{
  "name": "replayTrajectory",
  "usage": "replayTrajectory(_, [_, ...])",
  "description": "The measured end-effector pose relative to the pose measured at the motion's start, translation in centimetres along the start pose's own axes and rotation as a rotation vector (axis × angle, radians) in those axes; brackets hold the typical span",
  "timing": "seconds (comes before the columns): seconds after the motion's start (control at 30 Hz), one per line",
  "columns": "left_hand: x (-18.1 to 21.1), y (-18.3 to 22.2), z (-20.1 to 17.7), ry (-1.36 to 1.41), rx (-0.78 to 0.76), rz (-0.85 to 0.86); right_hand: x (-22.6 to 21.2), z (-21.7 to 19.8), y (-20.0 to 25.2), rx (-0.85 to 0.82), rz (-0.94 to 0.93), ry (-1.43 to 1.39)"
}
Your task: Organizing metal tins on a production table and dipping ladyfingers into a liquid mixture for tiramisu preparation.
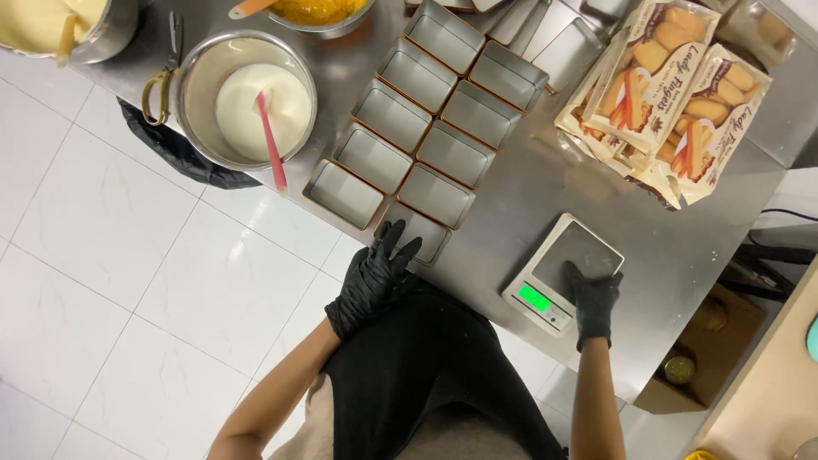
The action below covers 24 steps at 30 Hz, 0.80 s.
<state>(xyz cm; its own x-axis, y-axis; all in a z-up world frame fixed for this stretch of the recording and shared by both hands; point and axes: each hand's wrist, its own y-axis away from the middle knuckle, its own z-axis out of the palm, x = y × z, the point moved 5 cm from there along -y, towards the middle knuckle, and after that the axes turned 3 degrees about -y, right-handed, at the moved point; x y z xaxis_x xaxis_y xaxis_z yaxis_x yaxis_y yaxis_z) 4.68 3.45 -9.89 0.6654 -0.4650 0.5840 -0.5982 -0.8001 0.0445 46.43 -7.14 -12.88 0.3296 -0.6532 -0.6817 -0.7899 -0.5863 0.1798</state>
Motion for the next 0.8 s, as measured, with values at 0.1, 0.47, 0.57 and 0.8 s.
replayTrajectory(0.1, [2.5,-0.5,-2.2,0.022,0.088,0.060,3.6,2.8,-1.3,-0.127,0.067,-0.334])
replayTrajectory(0.47, [4.6,-3.2,13.0,0.449,-0.131,0.301,2.7,8.5,-0.7,-0.137,-0.090,-0.230])
replayTrajectory(0.57, [5.3,-4.0,18.0,0.287,-0.135,0.462,6.1,8.1,-5.0,-0.275,-0.193,-0.141])
replayTrajectory(0.8, [2.3,-4.6,27.7,0.029,-0.188,0.435,-11.3,-1.3,-14.2,0.170,-0.646,0.167])
